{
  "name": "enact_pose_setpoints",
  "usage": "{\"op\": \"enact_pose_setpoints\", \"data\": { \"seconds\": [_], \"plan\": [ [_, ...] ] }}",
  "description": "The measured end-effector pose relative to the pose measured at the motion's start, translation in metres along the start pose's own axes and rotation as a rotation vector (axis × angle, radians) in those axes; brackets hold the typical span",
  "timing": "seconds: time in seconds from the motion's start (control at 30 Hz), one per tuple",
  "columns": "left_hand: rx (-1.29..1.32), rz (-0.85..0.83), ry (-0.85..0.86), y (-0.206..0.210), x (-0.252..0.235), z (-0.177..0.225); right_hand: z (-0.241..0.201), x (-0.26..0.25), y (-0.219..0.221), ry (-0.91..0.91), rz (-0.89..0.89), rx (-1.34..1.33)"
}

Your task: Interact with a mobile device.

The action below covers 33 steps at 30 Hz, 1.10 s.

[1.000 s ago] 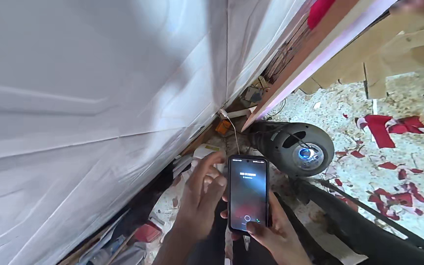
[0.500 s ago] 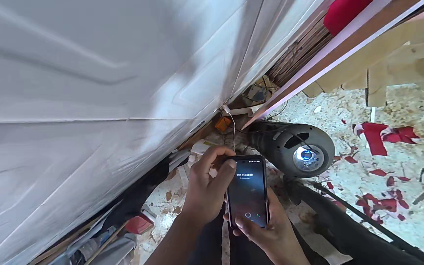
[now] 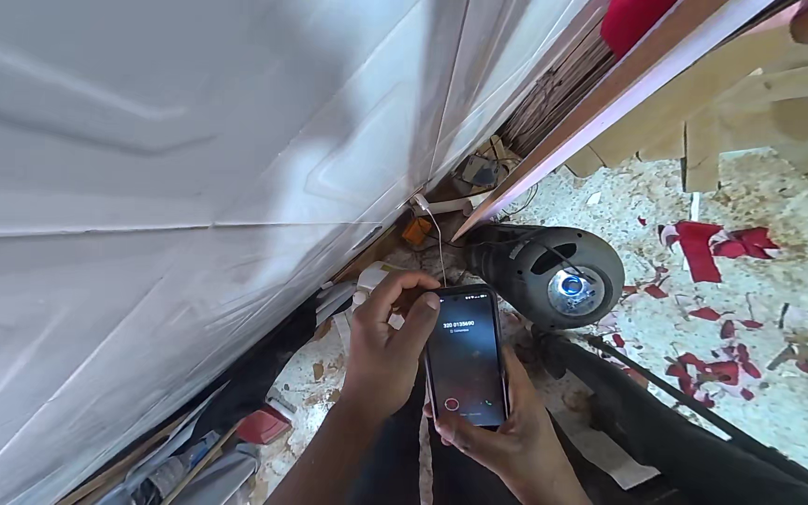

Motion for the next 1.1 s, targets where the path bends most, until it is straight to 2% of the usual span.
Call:
{"op": "enact_pose_setpoints", "data": {
  "seconds": [0.13,0.33,0.53,0.77,1.1],
  "plan": [
    [0.014,-0.044,-0.016,0.007,-0.002,0.0,-0.003,0.0,-0.002,-0.027,-0.023,-0.024],
    [0.042,-0.299,-0.045,0.029,0.009,-0.005,-0.017,-0.001,-0.011,-0.145,-0.044,-0.146],
    [0.161,-0.324,-0.078,0.032,0.013,-0.01,-0.012,-0.002,-0.012,-0.135,-0.076,-0.229],
    [0.141,-0.289,-0.056,0.027,0.015,-0.009,0.001,-0.002,-0.011,-0.105,-0.044,-0.25],
    [0.234,-0.343,-0.081,0.026,0.024,-0.014,0.014,0.0,-0.016,-0.052,0.029,-0.31]
  ]
}}
Point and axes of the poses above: each hand's wrist, its own x-axis away from the middle knuckle, its own y-axis out of the palm, z = x × y, the point moved 9 cm from there along -x, towards the middle knuckle, and after that the axes turned 3 degrees about -z, right-handed, at the moved point
